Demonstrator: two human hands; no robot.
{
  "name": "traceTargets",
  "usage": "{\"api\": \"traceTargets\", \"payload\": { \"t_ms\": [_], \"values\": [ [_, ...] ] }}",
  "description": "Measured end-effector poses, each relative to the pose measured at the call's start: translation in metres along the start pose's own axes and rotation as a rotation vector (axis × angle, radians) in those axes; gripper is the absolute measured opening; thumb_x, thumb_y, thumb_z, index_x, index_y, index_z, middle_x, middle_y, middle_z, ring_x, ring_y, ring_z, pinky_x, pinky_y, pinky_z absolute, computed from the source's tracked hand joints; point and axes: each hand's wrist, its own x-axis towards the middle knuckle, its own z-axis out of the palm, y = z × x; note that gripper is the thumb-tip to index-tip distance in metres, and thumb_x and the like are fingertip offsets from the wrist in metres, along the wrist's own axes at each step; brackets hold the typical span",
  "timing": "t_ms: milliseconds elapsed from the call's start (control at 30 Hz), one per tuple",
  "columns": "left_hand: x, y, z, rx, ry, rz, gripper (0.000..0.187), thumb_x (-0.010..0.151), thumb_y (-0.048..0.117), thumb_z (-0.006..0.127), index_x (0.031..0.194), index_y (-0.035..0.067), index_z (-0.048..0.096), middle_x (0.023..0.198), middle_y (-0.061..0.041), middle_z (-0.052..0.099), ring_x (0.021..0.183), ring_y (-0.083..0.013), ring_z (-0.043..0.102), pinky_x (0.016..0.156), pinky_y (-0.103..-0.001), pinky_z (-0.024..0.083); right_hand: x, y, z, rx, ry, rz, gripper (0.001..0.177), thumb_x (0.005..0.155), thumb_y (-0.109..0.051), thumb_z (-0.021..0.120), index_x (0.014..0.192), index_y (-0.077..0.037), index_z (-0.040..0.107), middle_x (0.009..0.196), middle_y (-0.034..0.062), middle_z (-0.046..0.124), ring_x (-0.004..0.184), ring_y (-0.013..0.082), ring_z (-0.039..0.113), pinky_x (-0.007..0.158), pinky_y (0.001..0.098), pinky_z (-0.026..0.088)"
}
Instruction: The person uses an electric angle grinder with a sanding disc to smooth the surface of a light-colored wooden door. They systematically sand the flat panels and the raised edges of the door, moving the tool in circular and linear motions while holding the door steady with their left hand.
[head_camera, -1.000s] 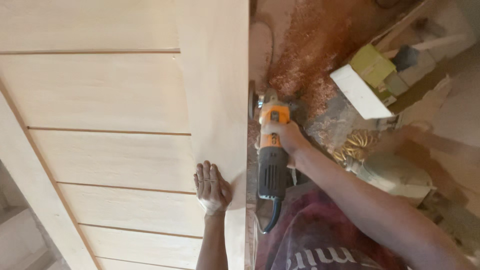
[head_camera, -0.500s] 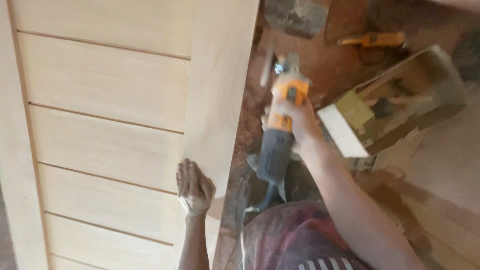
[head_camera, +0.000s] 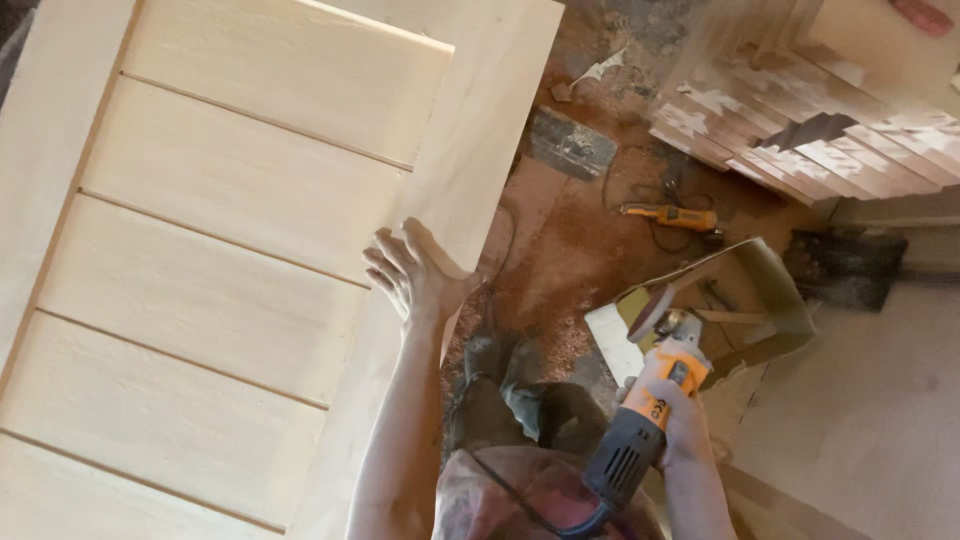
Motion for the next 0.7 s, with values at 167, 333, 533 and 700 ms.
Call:
{"api": "traceTargets", "payload": {
  "t_ms": [167,333,533,700],
  "values": [
    [0.002,0.002,0.004,0.004,0.049,-0.004,0.128,0.063,0.076,0.081,0.154,0.006,0.023,0.156,-0.035,0.016,0.141,-0.0593,0.016,0.108,-0.076,0.019,-0.003,0.009,-0.035,0.033,0.021,0.067,0.055,0.077,-0.016,0.062,0.13,-0.006,0.053,0.091,0.0175,0.068,0.073,0.0323,0.072,0.064,0.0474,0.063],
    [-0.001,0.0,0.013,0.068,0.167,0.0,0.13,0.049,0.067,0.087,0.152,0.008,0.033,0.152,-0.029,0.029,0.137,-0.0486,0.031,0.11,-0.065,0.03,0.009,0.004,-0.078,-0.022,-0.02,0.163,0.053,0.076,-0.018,0.063,0.126,-0.001,0.056,0.089,0.0244,0.07,0.073,0.0358,0.072,0.066,0.0481,0.063],
    [0.006,-0.004,0.031,-0.015,0.187,-0.06,0.121,0.046,0.071,0.092,0.136,0.005,0.044,0.145,-0.023,0.035,0.135,-0.0417,0.033,0.114,-0.061,0.03,0.047,-0.024,-0.122,-0.158,-0.047,0.184,0.05,0.074,-0.013,0.066,0.123,-0.002,0.058,0.09,0.0191,0.071,0.073,0.0318,0.073,0.067,0.0485,0.063],
    [0.01,-0.007,0.036,0.096,0.067,-0.145,0.116,0.045,0.06,0.096,0.131,0.001,0.046,0.14,-0.02,0.038,0.129,-0.037,0.037,0.11,-0.057,0.038,0.066,-0.045,-0.159,-0.166,-0.079,0.194,0.05,0.075,-0.01,0.068,0.123,-0.005,0.058,0.085,0.0172,0.069,0.07,0.0296,0.072,0.064,0.0462,0.062]
  ]
}}
